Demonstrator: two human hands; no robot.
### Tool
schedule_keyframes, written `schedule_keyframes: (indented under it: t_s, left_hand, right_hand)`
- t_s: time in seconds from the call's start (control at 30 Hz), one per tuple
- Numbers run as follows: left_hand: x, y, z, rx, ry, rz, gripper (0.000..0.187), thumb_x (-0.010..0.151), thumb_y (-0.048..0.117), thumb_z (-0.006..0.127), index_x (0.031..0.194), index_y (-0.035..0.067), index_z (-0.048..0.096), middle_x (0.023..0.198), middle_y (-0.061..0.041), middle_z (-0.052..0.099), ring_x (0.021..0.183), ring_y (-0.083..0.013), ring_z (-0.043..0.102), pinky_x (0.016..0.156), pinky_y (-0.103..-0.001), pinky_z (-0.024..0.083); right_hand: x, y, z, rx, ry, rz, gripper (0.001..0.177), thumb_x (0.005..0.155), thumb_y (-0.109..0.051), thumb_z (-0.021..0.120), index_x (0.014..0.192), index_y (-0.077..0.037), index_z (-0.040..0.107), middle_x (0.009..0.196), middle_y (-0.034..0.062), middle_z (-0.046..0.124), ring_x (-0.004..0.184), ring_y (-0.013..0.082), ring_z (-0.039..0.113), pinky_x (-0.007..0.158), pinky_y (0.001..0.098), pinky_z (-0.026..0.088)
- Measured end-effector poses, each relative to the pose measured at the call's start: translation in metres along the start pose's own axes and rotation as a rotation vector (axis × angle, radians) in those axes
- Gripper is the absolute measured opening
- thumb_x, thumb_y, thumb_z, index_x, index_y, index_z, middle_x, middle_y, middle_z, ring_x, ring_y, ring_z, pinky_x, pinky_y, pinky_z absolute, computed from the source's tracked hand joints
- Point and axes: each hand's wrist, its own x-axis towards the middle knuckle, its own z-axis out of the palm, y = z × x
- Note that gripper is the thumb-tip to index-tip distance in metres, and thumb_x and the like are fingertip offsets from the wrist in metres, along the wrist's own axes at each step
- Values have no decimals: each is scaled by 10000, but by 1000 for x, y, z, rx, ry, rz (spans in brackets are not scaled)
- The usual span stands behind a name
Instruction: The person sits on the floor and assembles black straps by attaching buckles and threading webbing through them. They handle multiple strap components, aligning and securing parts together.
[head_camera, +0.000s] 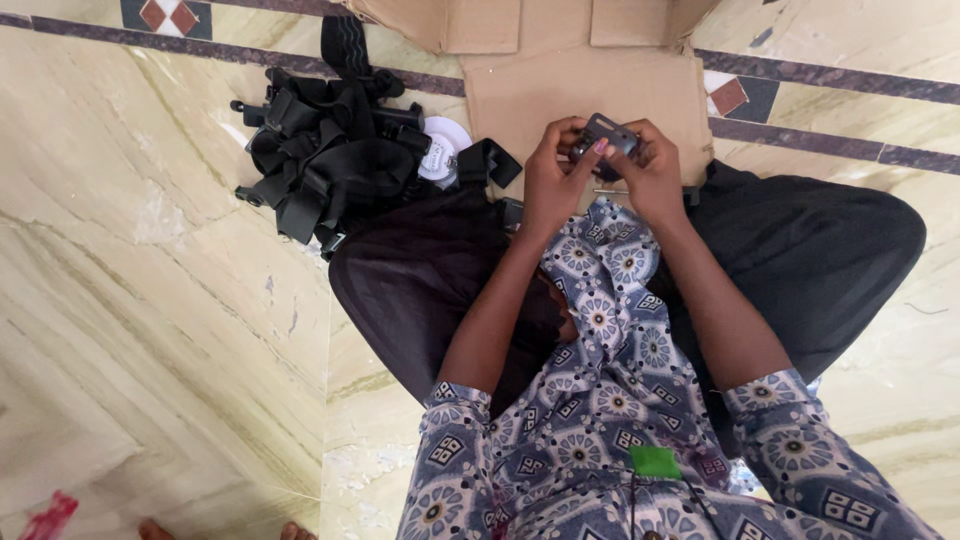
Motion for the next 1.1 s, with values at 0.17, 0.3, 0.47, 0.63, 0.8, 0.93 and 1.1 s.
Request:
schedule_keyframes:
  t_s: [0.17,0.3,0.47,0.63,0.8,0.93,1.1]
  left_hand:
    - [3,-23,5,-287,-140,10,452,1074,252,697,1441,11,591,1259,-122,667,1018,-118,634,855,-293,574]
    - [-3,-25,7,-618,-190,-240,555,1115,392,494,1511,5,528,1461,-129,617,772,-160,467,592,-281,383]
    - [5,-30,8,-878,-89,-117,600,1174,418,431,1614,13,391,1519,-185,566,1363,-243,550,1165,-384,443]
    - [0,-48,14,-1050,-180,-169,648,1136,493,379,1660,121,291,1673,-94,378,1521,-199,418,1255,-382,364]
    - [-12,-67,34,-1102,-310,-369,650,1126,506,364,1673,167,271,1672,-111,318,1513,-264,343,1227,-462,326]
    - [-20,-71,45,-1001,-315,-360,694,1117,556,332,1684,167,241,1687,-91,312,1525,-238,335,1239,-414,307]
    - [-11,-73,30,-999,-209,-167,725,1128,587,280,1662,97,276,1684,-118,348,1548,-257,380,1284,-393,313]
  right_hand:
    - [0,-11,3,294,-8,248,257,1127,-194,469,1195,20,594,942,95,696,696,163,692,624,309,615]
    - [-3,-19,16,351,-66,344,337,1105,-211,453,1362,-11,543,1046,145,679,775,234,703,713,354,608]
    - [-17,-24,33,-448,-97,-106,596,1019,-184,597,1530,44,394,1445,253,467,1377,395,501,1170,521,425]
    - [-19,-19,41,-784,-225,-286,777,1086,-305,588,1643,74,203,1712,309,165,1600,500,88,1312,584,142]
    - [-7,-9,29,-806,-141,-167,793,1124,-439,425,1690,36,138,1775,241,76,1645,437,-51,1345,600,39]
    - [-8,-5,26,-819,-75,-87,882,1122,-610,339,1689,23,103,1786,213,53,1652,423,-78,1348,599,-12]
    - [-26,-4,42,-746,-293,-219,1009,971,-750,183,1717,-71,198,1779,254,-29,1662,418,-112,1357,579,-38]
